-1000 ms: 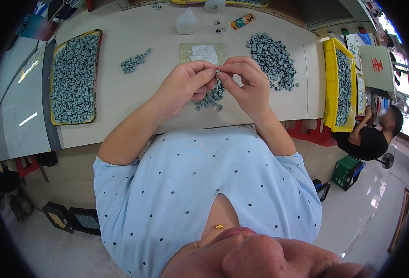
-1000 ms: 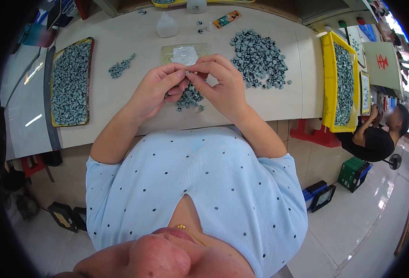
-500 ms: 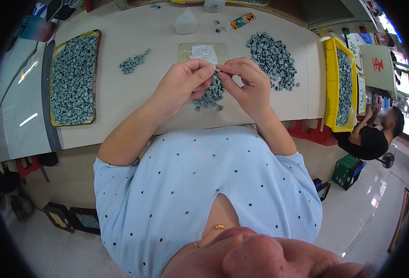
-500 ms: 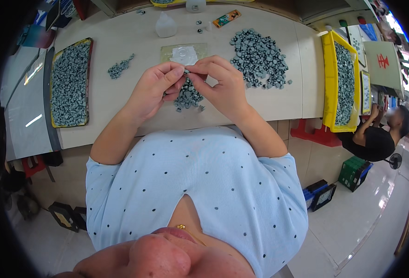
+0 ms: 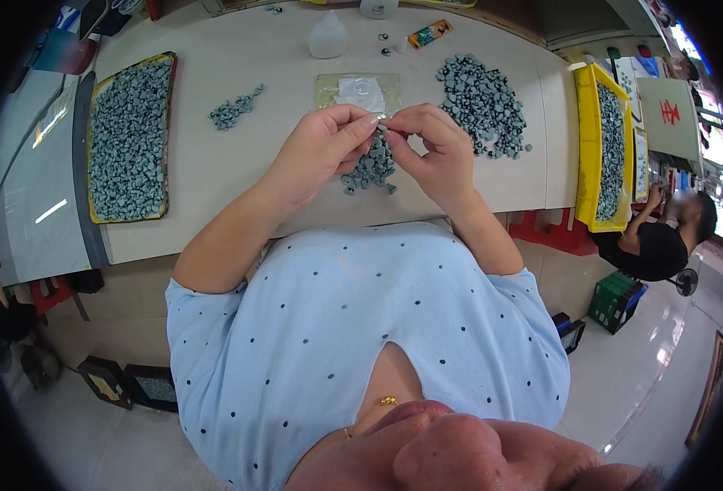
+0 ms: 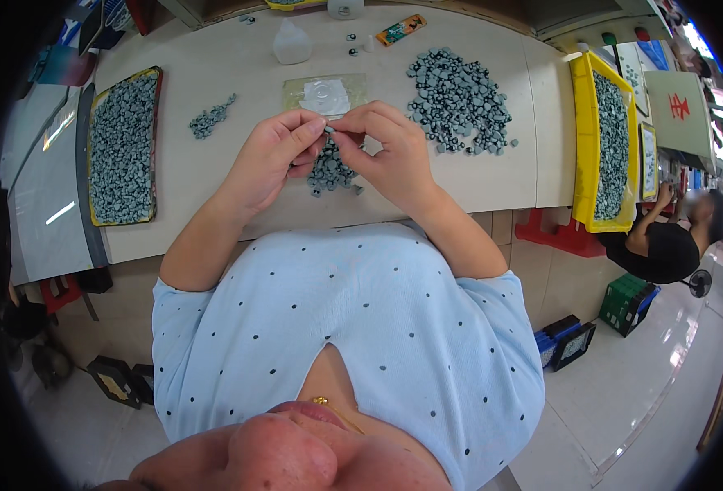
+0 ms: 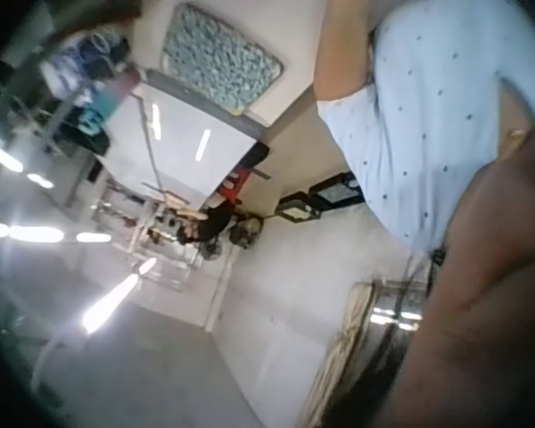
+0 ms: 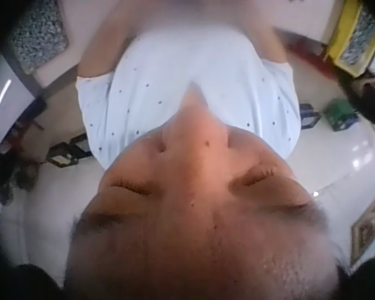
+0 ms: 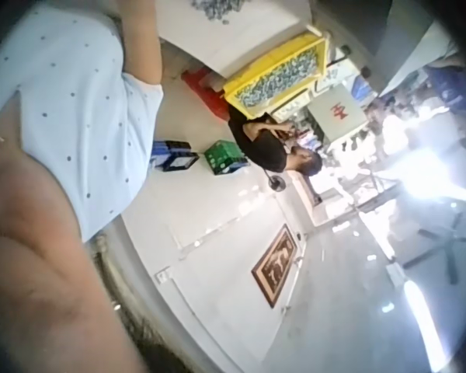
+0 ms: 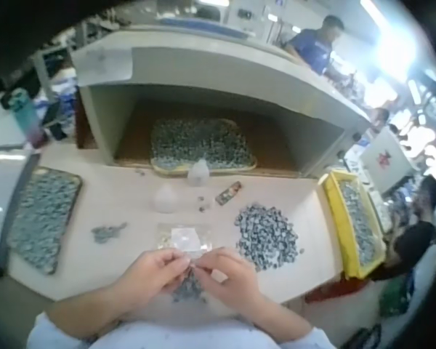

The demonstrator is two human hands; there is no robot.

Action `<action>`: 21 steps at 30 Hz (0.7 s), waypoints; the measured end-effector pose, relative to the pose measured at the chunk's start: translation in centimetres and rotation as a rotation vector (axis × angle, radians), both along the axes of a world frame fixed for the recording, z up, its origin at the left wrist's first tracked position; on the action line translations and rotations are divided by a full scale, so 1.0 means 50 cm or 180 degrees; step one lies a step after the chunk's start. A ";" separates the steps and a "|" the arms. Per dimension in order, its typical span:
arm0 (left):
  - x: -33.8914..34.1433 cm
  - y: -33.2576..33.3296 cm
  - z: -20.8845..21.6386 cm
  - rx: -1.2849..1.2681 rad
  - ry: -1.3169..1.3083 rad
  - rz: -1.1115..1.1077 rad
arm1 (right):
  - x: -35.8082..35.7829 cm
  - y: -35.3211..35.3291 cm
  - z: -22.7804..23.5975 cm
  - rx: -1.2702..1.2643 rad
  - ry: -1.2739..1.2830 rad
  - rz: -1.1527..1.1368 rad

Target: The person assembles small parts by hand, picking small plastic pieces and attaching small ring components to them.

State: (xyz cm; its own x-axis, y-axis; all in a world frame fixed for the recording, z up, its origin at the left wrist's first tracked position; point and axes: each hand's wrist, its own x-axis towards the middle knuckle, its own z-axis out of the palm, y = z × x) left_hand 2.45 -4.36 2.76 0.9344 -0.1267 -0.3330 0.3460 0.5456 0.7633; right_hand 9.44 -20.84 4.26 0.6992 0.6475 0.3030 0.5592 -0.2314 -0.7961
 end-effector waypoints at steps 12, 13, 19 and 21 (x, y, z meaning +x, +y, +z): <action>0.013 -0.003 -0.015 0.0062 -0.0108 0.0076 | 0.014 0.000 -0.010 0.0112 -0.0303 -0.0159; 0.015 -0.004 -0.016 0.0140 -0.0117 0.0135 | 0.014 0.000 -0.009 0.0093 -0.0309 -0.0171; 0.011 -0.007 -0.012 0.0746 -0.0146 0.0257 | 0.011 0.001 -0.001 0.0057 -0.0511 -0.0179; 0.010 -0.008 -0.016 0.0890 -0.0306 0.0294 | 0.009 0.001 0.001 0.0047 -0.0568 -0.0172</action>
State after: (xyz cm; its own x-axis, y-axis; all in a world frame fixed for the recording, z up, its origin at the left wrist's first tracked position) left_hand 2.94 -4.76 1.98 0.9666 0.0441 -0.2524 0.2236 0.3356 0.9151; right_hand 9.89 -20.77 4.34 0.6673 0.6050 0.4344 0.6788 -0.2541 -0.6889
